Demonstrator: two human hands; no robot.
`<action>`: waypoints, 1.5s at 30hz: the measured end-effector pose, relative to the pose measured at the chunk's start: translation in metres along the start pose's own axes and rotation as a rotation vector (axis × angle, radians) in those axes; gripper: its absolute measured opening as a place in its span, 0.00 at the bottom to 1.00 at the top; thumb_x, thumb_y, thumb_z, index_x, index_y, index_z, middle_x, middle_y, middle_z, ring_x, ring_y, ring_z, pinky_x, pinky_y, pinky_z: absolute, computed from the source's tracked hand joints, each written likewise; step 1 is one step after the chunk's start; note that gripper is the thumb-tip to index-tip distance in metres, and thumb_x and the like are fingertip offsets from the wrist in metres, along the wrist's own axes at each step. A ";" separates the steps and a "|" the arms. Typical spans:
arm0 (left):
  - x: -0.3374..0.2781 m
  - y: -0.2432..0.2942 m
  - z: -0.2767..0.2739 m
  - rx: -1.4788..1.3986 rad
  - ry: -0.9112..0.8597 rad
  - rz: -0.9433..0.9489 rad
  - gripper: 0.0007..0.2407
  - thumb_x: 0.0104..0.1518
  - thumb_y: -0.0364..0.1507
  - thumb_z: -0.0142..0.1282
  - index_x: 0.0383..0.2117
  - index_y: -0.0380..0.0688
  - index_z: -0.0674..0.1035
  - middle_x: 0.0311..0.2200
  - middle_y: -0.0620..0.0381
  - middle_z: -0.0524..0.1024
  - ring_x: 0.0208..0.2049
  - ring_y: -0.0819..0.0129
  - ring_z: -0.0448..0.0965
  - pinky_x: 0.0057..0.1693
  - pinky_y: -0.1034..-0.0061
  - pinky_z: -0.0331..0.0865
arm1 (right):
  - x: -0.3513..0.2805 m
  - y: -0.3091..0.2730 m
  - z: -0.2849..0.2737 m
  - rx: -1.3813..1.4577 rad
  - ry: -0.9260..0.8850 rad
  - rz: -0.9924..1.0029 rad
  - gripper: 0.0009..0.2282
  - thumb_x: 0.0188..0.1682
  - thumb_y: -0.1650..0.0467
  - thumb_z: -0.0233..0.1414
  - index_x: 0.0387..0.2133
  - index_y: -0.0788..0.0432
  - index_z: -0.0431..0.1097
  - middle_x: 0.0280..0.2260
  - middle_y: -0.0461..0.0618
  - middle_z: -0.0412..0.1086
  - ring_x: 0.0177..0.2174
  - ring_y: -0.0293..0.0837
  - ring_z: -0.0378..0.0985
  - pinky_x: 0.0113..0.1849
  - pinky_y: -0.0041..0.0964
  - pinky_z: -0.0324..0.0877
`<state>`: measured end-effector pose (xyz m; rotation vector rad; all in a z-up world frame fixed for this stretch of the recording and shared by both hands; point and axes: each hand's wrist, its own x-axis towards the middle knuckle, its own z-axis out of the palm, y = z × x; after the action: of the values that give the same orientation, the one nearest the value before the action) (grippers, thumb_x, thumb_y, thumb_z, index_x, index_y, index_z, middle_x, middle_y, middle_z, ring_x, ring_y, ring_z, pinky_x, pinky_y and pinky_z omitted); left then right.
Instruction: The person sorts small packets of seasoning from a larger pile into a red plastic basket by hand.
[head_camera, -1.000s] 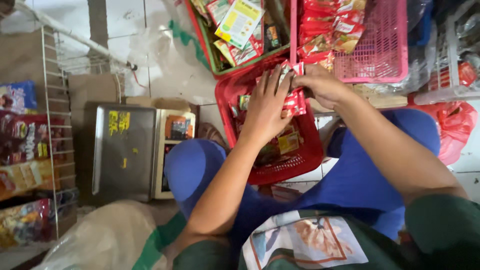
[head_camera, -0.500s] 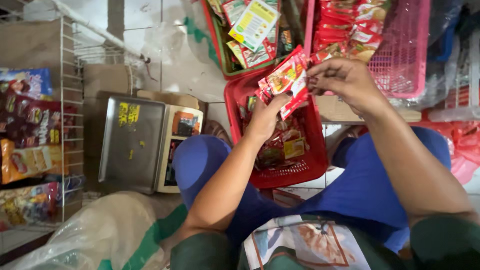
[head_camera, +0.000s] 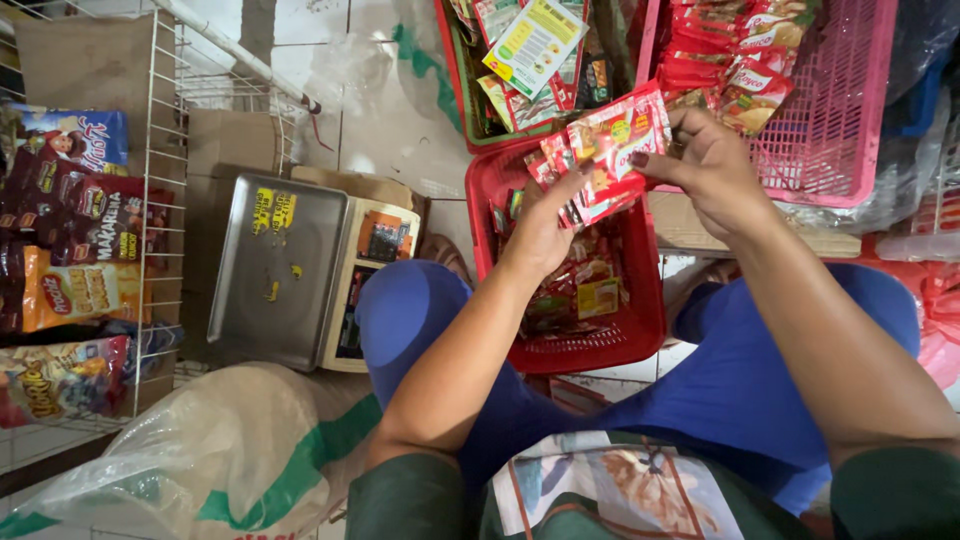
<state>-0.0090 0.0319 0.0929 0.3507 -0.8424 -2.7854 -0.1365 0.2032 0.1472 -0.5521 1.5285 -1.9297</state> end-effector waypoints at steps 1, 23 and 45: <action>0.003 0.000 -0.003 -0.049 -0.002 -0.013 0.13 0.63 0.24 0.58 0.53 0.35 0.77 0.49 0.51 0.80 0.50 0.63 0.80 0.58 0.65 0.74 | 0.001 0.003 0.000 0.015 0.009 -0.001 0.15 0.51 0.80 0.58 0.51 0.66 0.67 0.48 0.49 0.73 0.47 0.37 0.76 0.52 0.33 0.74; 0.001 0.003 0.005 -0.055 0.086 0.019 0.16 0.59 0.21 0.60 0.54 0.42 0.75 0.49 0.58 0.79 0.52 0.67 0.79 0.59 0.65 0.72 | 0.002 0.009 0.002 -0.059 0.085 -0.084 0.08 0.60 0.77 0.52 0.50 0.67 0.69 0.46 0.52 0.77 0.44 0.36 0.79 0.51 0.30 0.74; 0.000 0.006 0.003 -0.112 0.048 0.086 0.15 0.60 0.20 0.59 0.54 0.40 0.75 0.49 0.56 0.79 0.52 0.65 0.79 0.60 0.64 0.74 | -0.001 -0.022 -0.018 0.158 0.087 0.056 0.15 0.52 0.83 0.54 0.52 0.64 0.68 0.44 0.52 0.76 0.38 0.38 0.81 0.33 0.26 0.74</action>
<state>-0.0087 0.0287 0.0984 0.3527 -0.6716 -2.7188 -0.1526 0.2201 0.1643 -0.3569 1.4126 -2.0326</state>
